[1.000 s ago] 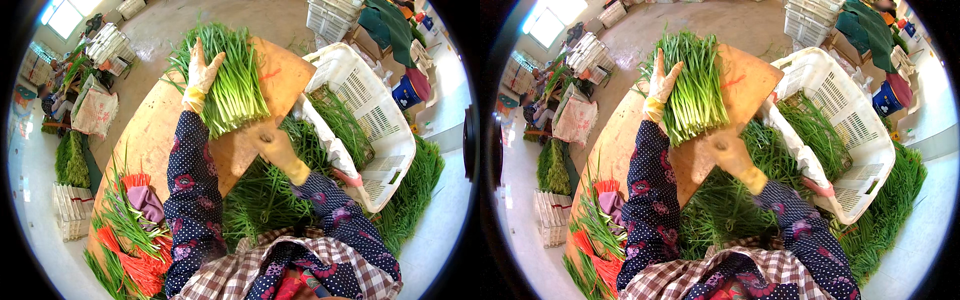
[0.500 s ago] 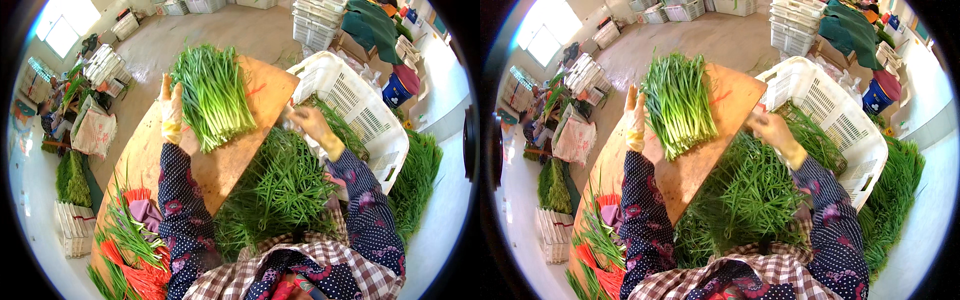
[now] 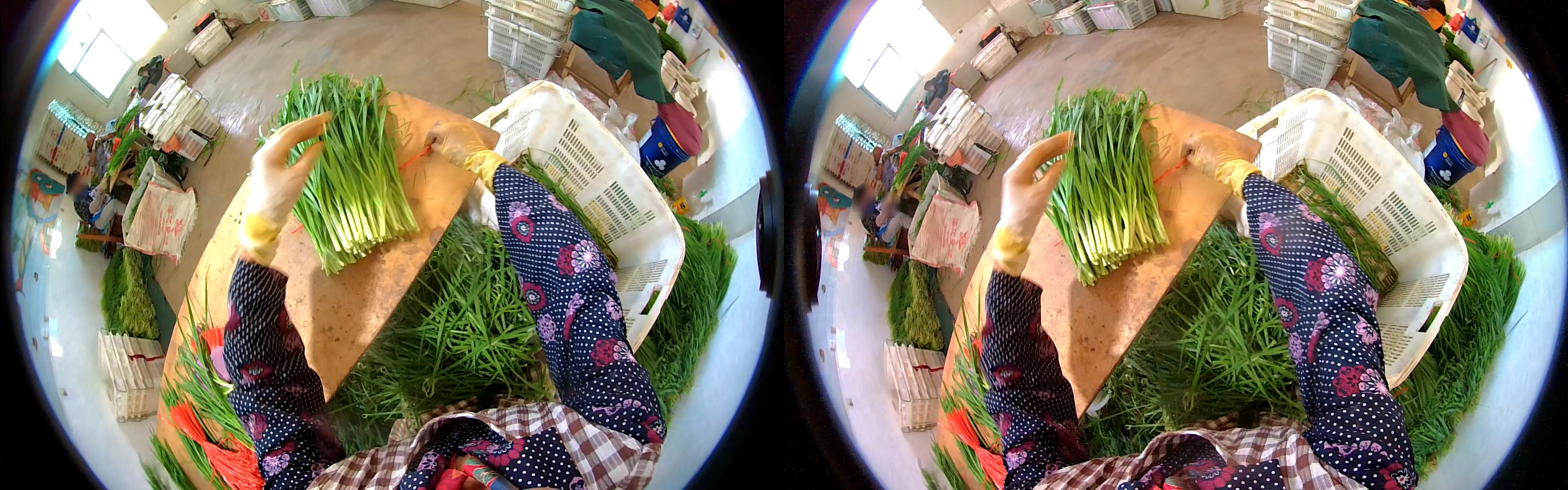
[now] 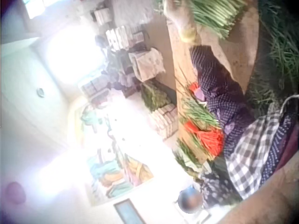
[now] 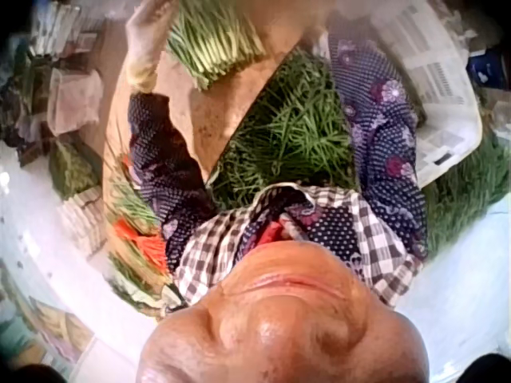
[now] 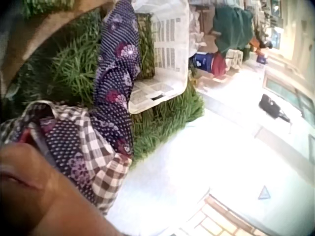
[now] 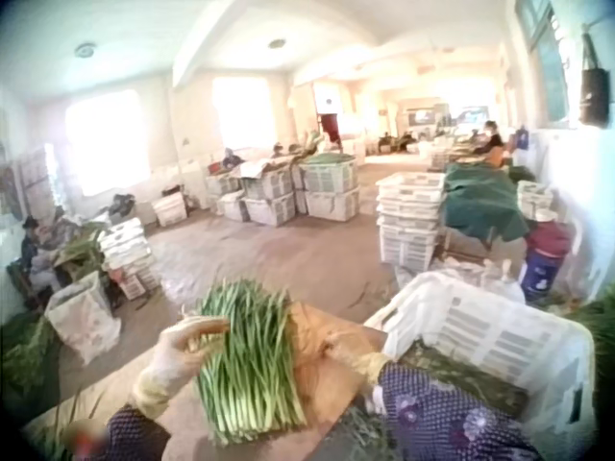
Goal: The person sorts through green onions on a workspace, gathers them into bundles, and secures each bundle with a red tie by hand.
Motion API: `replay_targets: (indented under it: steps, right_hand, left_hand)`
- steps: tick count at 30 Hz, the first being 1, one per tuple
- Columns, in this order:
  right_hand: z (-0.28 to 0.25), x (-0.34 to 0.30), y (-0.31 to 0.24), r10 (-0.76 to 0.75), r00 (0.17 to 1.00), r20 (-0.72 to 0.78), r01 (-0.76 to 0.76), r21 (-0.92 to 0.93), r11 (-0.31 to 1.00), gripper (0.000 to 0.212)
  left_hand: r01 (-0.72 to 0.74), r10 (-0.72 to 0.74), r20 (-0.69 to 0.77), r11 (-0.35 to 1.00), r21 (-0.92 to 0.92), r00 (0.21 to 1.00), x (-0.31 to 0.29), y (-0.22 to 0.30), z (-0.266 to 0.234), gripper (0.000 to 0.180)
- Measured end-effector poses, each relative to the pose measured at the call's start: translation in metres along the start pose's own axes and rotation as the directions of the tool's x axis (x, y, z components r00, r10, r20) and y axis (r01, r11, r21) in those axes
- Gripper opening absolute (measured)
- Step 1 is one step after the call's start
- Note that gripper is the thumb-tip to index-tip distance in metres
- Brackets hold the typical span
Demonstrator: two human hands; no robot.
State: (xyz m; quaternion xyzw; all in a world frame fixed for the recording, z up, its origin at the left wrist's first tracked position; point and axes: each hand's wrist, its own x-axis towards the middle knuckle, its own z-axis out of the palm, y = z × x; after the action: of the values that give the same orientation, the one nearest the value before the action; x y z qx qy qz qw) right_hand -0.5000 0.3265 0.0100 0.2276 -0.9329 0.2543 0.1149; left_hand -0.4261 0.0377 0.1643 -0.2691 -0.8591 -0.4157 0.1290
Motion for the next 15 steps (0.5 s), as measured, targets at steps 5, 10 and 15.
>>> replay_targets:
  steps: [5,10,15]
  right_hand:
    - [-0.010,-0.005,-0.040,0.131,0.990,0.052,-0.140,0.471,0.871,0.014]
    - [0.005,-0.014,-0.051,0.263,0.962,-0.075,-0.123,0.740,0.662,0.012]
    - [0.033,-0.022,-0.049,0.362,0.908,-0.213,-0.060,0.787,0.614,0.012]
  left_hand:
    - [0.024,-0.002,0.408,0.999,-0.049,0.913,0.044,0.007,0.052,0.040]
    - [-0.010,-0.050,0.517,0.994,0.113,0.854,0.055,-0.018,0.090,0.032]
    - [0.037,-0.088,0.521,0.994,0.106,0.849,0.050,-0.036,0.106,0.017]
